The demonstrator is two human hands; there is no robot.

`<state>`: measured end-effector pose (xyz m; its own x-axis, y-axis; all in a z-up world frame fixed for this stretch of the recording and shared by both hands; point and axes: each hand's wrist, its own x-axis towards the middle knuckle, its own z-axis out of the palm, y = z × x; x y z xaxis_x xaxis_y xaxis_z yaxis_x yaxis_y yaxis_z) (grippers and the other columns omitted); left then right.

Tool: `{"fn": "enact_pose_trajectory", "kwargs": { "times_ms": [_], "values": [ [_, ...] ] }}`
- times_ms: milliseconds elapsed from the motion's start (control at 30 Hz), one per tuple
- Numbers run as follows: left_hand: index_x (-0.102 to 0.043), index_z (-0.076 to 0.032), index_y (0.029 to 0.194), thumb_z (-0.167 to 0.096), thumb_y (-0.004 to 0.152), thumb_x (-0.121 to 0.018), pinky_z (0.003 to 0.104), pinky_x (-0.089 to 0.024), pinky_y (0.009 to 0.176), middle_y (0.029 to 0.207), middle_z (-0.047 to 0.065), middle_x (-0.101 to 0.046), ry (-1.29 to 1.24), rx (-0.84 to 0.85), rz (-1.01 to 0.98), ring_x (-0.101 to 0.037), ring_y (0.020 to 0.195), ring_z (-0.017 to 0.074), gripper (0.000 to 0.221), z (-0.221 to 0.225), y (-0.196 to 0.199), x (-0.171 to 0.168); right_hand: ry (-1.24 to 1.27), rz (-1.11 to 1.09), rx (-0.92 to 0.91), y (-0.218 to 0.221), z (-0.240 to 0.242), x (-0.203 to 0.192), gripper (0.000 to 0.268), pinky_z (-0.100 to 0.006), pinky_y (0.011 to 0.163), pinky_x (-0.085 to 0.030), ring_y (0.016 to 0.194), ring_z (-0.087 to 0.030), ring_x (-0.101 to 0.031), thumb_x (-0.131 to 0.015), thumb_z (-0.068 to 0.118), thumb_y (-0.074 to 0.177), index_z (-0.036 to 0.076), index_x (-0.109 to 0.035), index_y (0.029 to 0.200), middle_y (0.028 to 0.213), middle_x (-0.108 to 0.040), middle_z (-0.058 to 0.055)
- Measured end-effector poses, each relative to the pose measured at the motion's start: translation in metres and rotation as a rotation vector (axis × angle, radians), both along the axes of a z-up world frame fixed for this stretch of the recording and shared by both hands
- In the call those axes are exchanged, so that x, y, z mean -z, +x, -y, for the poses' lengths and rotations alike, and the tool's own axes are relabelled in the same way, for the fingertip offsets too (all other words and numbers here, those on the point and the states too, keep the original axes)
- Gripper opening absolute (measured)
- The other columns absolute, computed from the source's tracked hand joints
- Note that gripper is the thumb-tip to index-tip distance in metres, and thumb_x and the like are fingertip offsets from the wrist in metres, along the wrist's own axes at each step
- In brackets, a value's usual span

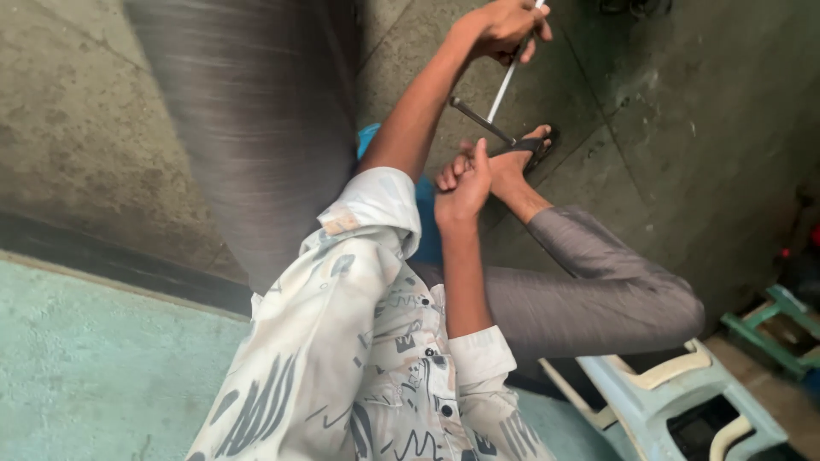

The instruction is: Disassembling or repairing a motorcycle engine block using mechanical tools.

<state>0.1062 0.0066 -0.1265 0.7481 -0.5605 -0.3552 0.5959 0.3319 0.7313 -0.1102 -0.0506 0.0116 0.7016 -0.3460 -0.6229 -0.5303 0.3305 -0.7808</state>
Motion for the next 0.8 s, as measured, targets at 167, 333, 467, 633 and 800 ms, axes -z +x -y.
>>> {"fn": "enact_pose_trajectory", "kwargs": {
  "times_ms": [167,333,467,633,800],
  "values": [
    [-0.069,-0.005,0.105,-0.034,0.108,-0.04,0.034,-0.045,0.044,0.067,0.012,-0.073,-0.039,-0.012,-0.041,-0.053,0.044,0.0168,0.041,-0.015,0.003,-0.02,0.452,-0.077,0.073,0.025,0.048,0.017,0.021,-0.026,0.041,-0.031,0.046,-0.009,-0.034,-0.055,0.033,0.109,0.013,-0.055,0.107,0.068,-0.045,0.003],
    [-0.053,0.005,0.092,-0.024,0.111,-0.046,0.034,-0.059,0.054,0.082,0.013,-0.077,-0.001,0.211,-0.097,-0.063,0.055,0.0132,0.035,-0.018,0.003,-0.039,-0.499,0.283,-0.491,0.019,0.028,0.003,0.057,-0.029,0.051,-0.046,0.055,-0.014,-0.05,-0.053,0.009,0.108,0.024,-0.033,0.16,0.081,-0.058,-0.002],
    [-0.05,0.0,0.097,-0.024,0.108,-0.046,0.033,-0.052,0.05,0.078,0.014,-0.077,-0.052,0.162,-0.193,-0.057,0.053,0.0138,0.027,-0.026,0.007,-0.05,-1.033,0.358,-0.971,0.005,-0.003,0.015,0.072,-0.032,0.062,-0.053,0.067,-0.016,-0.063,-0.058,0.006,0.105,0.014,-0.025,0.168,0.093,-0.067,-0.007],
    [-0.048,-0.002,0.098,-0.022,0.107,-0.052,0.032,-0.046,0.049,0.078,0.011,-0.079,-0.006,0.132,-0.138,-0.048,0.052,0.0107,0.022,-0.032,0.01,-0.053,-0.485,-0.087,-0.539,0.009,0.044,0.045,0.077,-0.028,0.057,-0.048,0.068,-0.012,-0.061,-0.06,0.009,0.098,0.007,-0.023,0.166,0.083,-0.065,-0.005],
    [-0.051,-0.002,0.096,-0.019,0.104,-0.054,0.031,-0.045,0.046,0.076,0.011,-0.076,0.096,0.119,-0.08,-0.054,0.051,0.0104,0.02,-0.034,0.007,-0.053,-0.607,0.085,-0.444,0.006,0.009,-0.004,0.072,-0.03,0.055,-0.041,0.065,-0.014,-0.054,-0.06,0.015,0.103,0.007,-0.028,0.166,0.079,-0.057,-0.001]
  ]
}}
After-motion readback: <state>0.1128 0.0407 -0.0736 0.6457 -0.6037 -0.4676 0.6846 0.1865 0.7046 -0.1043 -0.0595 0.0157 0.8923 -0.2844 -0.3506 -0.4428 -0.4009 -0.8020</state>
